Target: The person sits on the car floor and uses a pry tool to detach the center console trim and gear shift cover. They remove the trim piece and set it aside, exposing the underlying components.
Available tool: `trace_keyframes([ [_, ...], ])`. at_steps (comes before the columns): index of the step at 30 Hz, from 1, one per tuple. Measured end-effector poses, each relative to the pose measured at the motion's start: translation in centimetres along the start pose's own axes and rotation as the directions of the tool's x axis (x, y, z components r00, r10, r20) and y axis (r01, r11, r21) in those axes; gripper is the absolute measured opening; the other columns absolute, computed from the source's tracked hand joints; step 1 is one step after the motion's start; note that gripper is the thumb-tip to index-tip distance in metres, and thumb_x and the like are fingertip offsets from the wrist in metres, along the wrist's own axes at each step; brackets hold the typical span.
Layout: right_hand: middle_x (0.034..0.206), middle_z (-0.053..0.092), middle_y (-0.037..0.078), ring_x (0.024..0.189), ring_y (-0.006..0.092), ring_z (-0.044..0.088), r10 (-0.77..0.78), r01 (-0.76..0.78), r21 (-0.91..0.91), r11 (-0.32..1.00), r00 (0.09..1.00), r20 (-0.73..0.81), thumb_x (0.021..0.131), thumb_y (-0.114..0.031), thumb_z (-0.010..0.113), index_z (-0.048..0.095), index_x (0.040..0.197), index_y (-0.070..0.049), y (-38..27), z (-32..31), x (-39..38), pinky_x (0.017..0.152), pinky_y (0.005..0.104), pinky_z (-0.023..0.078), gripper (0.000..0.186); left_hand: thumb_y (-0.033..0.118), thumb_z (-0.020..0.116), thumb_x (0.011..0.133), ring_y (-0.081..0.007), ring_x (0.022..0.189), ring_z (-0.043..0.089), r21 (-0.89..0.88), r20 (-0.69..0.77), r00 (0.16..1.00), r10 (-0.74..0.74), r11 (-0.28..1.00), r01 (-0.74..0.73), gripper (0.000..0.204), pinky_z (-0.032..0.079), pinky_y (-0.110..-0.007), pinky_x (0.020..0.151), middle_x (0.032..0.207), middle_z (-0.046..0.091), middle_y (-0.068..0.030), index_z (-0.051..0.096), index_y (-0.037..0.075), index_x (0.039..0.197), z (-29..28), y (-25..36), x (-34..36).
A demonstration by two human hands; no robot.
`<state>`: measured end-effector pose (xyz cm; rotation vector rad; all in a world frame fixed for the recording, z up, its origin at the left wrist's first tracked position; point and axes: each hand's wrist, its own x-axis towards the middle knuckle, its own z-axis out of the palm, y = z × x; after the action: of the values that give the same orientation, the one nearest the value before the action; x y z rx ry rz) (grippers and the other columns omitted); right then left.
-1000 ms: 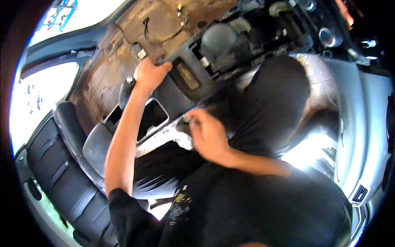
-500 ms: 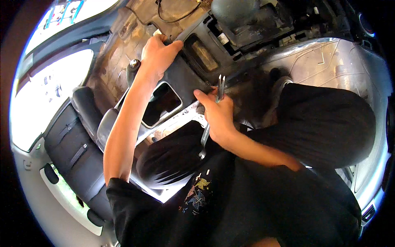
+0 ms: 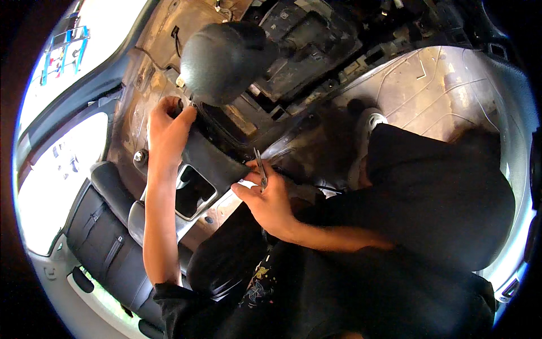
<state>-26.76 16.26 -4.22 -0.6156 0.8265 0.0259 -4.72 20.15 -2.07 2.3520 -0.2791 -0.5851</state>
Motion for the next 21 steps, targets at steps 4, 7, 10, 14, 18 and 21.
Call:
trace_keyframes([
  [4,0.11,0.068,0.013,0.082,0.0063,0.061,-0.07,0.069,0.014,0.998,0.996,0.062,0.084,0.003,0.068,0.047,0.123,-0.002,0.3,-0.5,-0.3,0.068,0.0206,0.046,0.044,0.012,0.068,0.076,-0.0084,0.067,0.051,-0.03,-0.032,0.998,0.053,0.998,-0.054,0.018,0.04,-0.025,0.06,0.073,0.058,-0.0004,0.063,-0.003,0.084,0.4,-0.1,-0.3],
  [7,0.112,0.068,0.015,0.067,0.0001,0.052,-0.091,0.098,-0.103,0.99,0.993,0.069,0.082,0.002,0.069,0.045,0.126,-0.002,1.3,-0.9,-0.4,0.058,0.0189,0.042,0.05,0.013,0.069,0.077,-0.0078,0.068,0.05,-0.013,-0.034,0.999,0.035,0.999,-0.036,0.019,0.04,-0.024,0.062,0.074,0.059,0.0,0.063,-0.003,0.084,0.5,0.5,-0.2],
  [10,0.106,0.069,0.02,0.053,0.0003,0.037,-0.18,0.18,-0.018,0.983,0.984,0.008,0.08,-0.003,0.071,0.045,0.128,-0.001,2.8,-0.6,0.0,0.049,0.0232,0.037,0.054,0.015,0.07,0.077,-0.0069,0.069,0.05,0.016,-0.026,0.999,0.029,0.999,-0.029,0.021,0.04,-0.024,0.063,0.075,0.059,0.0009,0.062,-0.002,0.084,0.5,0.6,-0.3],
  [14,0.105,0.07,0.02,0.053,0.0001,0.039,-0.128,0.133,-0.092,0.987,0.99,0.056,0.08,-0.003,0.071,0.045,0.127,-0.002,2.0,-1.4,-0.3,0.049,0.0225,0.036,0.054,0.014,0.07,0.076,-0.0065,0.07,0.049,0.06,-0.036,0.999,0.014,0.998,-0.012,0.02,0.039,-0.023,0.065,0.075,0.057,0.0016,0.061,-0.002,0.084,0.8,1.1,-0.4],
  [18,0.098,0.069,0.013,0.058,0.0015,0.045,-0.135,0.14,-0.079,0.987,0.989,0.058,0.081,-0.003,0.071,0.045,0.126,-0.002,1.9,-1.4,-0.5,0.052,0.0227,0.039,0.051,0.016,0.071,0.077,-0.0133,0.07,0.055,0.148,-0.053,0.997,0.059,0.988,-0.051,0.023,0.045,-0.028,0.07,0.075,0.062,-0.0032,0.063,-0.002,0.089,0.3,0.0,-0.3],
  [21,0.11,0.067,0.011,0.069,0.002,0.051,-0.197,0.196,0.034,0.98,0.98,0.041,0.087,-0.003,0.069,0.044,0.128,-0.003,2.9,-1.0,0.0,0.062,0.0202,0.042,0.048,0.019,0.072,0.08,-0.0236,0.076,0.064,0.284,-0.096,0.968,0.231,0.939,-0.196,0.027,0.049,-0.035,0.078,0.083,0.067,-0.011,0.065,-0.002,0.097,0.3,-2.5,-0.6],
])
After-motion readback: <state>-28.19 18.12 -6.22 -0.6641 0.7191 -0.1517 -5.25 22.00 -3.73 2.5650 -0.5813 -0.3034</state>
